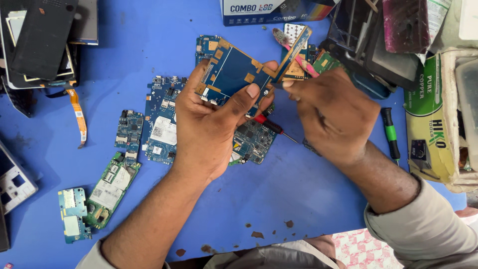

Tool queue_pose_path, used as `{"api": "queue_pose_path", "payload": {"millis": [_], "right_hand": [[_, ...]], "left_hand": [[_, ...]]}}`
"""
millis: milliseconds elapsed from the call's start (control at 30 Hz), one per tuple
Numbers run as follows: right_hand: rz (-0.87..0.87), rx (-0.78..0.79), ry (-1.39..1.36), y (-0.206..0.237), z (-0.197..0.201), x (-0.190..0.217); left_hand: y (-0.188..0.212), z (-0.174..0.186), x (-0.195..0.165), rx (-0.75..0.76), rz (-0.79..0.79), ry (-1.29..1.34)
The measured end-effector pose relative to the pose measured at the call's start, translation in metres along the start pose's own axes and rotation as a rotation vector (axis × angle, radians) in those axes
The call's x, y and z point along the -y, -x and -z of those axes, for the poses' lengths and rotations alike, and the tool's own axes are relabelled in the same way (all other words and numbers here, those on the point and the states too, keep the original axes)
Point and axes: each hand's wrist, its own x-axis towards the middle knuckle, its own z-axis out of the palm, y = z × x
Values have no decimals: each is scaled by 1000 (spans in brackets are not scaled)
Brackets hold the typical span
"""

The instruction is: The person holds a phone motherboard in one hand and pries at its components with a screwdriver, then brushes the board with a pink brush. They continue prying at the board and later work on a phone midframe, using a tool to lift the battery from the chassis.

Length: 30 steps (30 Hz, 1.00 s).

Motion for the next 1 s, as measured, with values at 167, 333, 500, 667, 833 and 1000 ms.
{"api": "queue_pose_path", "payload": {"millis": [167, 333, 500, 667, 833, 1000], "right_hand": [[-41, 30, -31, 2, -1, 1], [-61, 12, -48, 2, 0, 1], [-126, -4, -54, 1, 0, 3], [-96, 20, -63, 0, 1, 3], [-123, 22, -57, 1, 1, 3], [-162, -8, -107, 1, -1, 2]], "left_hand": [[-1, 1, -1, 8, -7, -20], [0, 0, 0, 2, -7, -29], [0, 0, 1, 2, -6, -20], [-1, 0, 1, -11, 0, -12], [0, -1, 1, -15, 9, -19], [0, 0, 4, 26, -9, -15]]}}
